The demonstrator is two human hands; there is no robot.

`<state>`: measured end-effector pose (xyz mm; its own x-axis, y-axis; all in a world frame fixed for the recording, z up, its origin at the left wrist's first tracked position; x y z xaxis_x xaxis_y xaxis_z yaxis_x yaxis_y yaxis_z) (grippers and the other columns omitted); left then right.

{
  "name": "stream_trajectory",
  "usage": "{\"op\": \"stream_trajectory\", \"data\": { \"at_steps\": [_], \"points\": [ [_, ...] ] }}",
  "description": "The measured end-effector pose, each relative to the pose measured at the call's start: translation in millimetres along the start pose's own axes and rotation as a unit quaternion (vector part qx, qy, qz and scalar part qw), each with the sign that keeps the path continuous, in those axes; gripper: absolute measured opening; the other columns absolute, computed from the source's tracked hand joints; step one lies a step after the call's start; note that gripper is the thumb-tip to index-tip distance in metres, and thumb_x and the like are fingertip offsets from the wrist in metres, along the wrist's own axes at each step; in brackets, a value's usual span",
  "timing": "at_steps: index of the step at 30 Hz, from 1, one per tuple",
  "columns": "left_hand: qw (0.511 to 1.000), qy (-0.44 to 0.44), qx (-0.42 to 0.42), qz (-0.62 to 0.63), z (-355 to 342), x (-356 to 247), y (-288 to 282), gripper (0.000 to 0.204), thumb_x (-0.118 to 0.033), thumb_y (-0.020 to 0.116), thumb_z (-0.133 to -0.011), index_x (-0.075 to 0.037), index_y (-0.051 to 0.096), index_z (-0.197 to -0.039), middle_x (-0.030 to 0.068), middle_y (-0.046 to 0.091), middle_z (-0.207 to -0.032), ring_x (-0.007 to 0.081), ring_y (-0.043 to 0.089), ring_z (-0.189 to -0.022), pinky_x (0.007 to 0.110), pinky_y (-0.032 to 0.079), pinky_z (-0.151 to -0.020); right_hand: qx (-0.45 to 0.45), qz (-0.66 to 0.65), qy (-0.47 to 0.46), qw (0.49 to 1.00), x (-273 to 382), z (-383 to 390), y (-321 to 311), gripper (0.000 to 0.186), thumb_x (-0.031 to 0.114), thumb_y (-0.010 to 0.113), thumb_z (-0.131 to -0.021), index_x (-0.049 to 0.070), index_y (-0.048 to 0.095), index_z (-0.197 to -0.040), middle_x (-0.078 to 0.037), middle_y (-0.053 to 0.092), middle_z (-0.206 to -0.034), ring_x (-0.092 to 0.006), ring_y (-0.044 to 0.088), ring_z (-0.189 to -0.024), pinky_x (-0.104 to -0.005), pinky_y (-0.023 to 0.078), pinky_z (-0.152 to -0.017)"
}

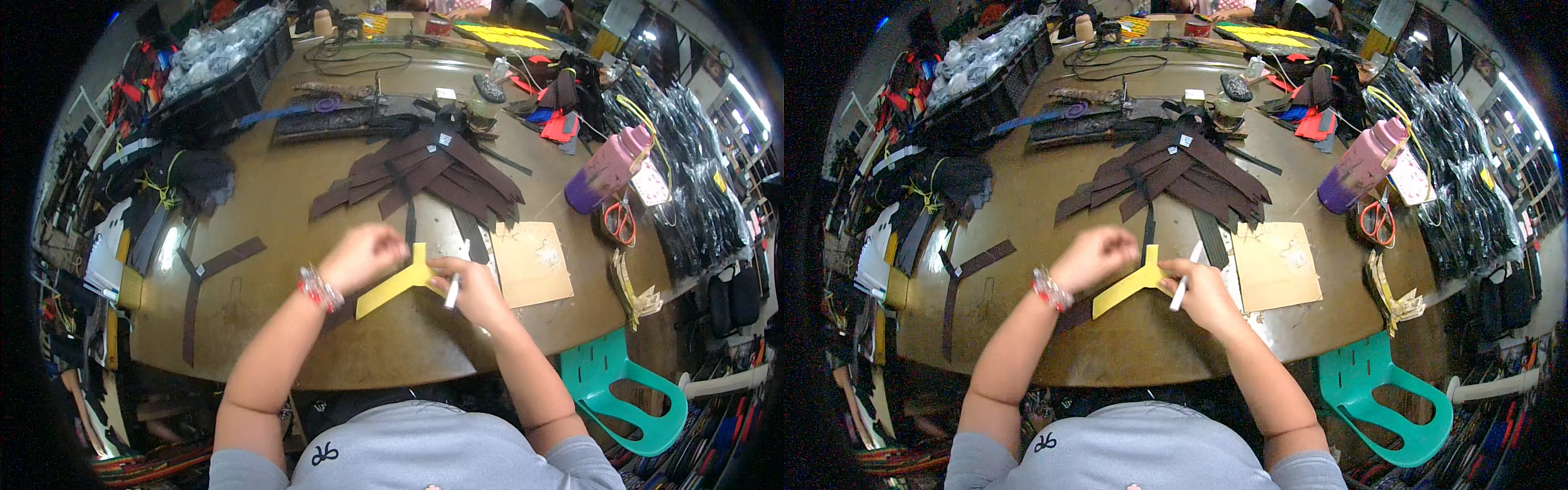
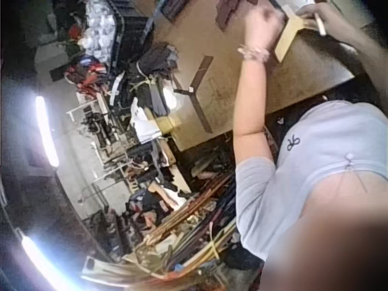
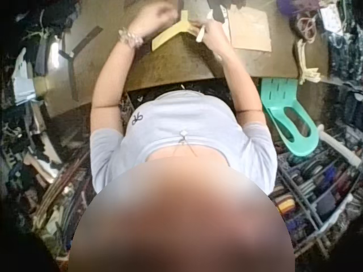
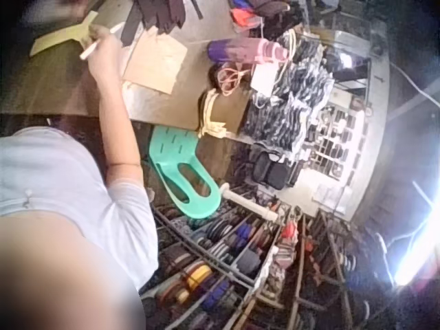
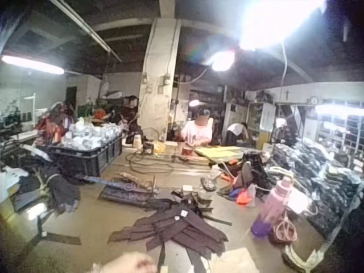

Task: The person repeatedly picks dark fabric strips from a table, applies a small label to each using a purple dispenser, and places the labeled strips back on the table. Later, the person handles yellow fabric pieces and applies labels to them as well.

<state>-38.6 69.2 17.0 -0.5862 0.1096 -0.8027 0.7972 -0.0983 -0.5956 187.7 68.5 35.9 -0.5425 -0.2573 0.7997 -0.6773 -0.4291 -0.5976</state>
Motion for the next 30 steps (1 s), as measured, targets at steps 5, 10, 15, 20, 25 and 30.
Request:
{"op": "stream_trajectory", "data": {
  "at_steps": [5,10,15,20,25,30],
  "points": [
    [0.98,0.0,-0.055,-0.192,45.7,-20.8,32.1,0.036,-0.023,0.074,-0.078,-0.004,0.065,-0.107,0.0126,0.058,-0.101,0.0306,0.055,-0.099,0.038,0.046,-0.09,-0.022,0.043,-0.026,0.998,-1.8,-20.5,30.2,0.025,0.015,0.071,-0.083,-0.002,0.067,-0.102,-0.026,0.067,-0.092,-0.0375,0.067,-0.087,-0.0412,0.052,-0.075],
    [0.973,0.054,-0.085,-0.206,43.4,-15.5,44.3,0.035,-0.015,0.07,-0.08,-0.001,0.06,-0.109,0.013,0.055,-0.102,0.0311,0.052,-0.1,0.039,0.045,-0.09,-0.015,0.14,-0.051,0.989,-7.2,-22.9,31.7,0.026,0.014,0.073,-0.079,-0.003,0.066,-0.098,-0.027,0.065,-0.093,-0.0394,0.064,-0.089,-0.0422,0.05,-0.076],
    [0.965,0.022,-0.081,-0.247,43.1,-25.6,46.8,0.027,-0.013,0.067,-0.082,-0.001,0.059,-0.105,0.0134,0.054,-0.102,0.0319,0.052,-0.099,0.041,0.045,-0.088,-0.07,0.17,-0.115,0.976,-1.4,-17.5,41.8,0.03,0.013,0.074,-0.077,-0.001,0.063,-0.102,-0.026,0.061,-0.096,-0.0432,0.059,-0.092,-0.046,0.048,-0.079],
    [0.966,-0.056,-0.01,-0.251,23.3,-20.2,35.6,0.023,-0.015,0.068,-0.082,-0.005,0.061,-0.1,0.0149,0.054,-0.113,0.0326,0.052,-0.109,0.052,0.042,-0.093,-0.064,0.141,-0.183,0.971,-6.6,-11.6,46.4,0.041,0.0,0.07,-0.073,0.0,0.06,-0.113,-0.025,0.058,-0.105,-0.0423,0.058,-0.099,-0.0465,0.048,-0.087],
    [0.954,-0.001,-0.232,-0.191,5.9,-1.7,35.9,0.039,-0.026,0.076,-0.077,-0.009,0.054,-0.104,0.0146,0.035,-0.14,0.0374,0.026,-0.138,0.061,0.021,-0.111,-0.005,0.139,-0.183,0.973,-8.4,-21.9,30.9,0.039,0.015,0.067,-0.084,0.002,0.055,-0.118,-0.021,0.061,-0.094,-0.0388,0.061,-0.089,-0.0416,0.05,-0.078],
    [0.955,-0.021,-0.221,-0.195,9.1,11.8,46.1,0.037,-0.028,0.076,-0.077,-0.012,0.056,-0.103,0.014,0.034,-0.141,0.0375,0.022,-0.141,0.065,0.015,-0.111,0.003,-0.241,0.056,0.969,-25.0,-57.6,11.2,0.037,0.04,0.05,-0.098,0.004,0.052,-0.088,-0.003,0.056,-0.066,-0.0089,0.054,-0.056,-0.0243,0.043,-0.049]
  ]
}}
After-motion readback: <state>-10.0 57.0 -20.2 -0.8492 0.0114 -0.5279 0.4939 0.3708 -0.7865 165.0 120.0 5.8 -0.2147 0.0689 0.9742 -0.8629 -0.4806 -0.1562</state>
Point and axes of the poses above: each hand's wrist, its own z-axis away from the middle knuckle, its own y-axis out of the palm, x = y × z, the point moved 2 cm from there along -z, towards the middle knuckle
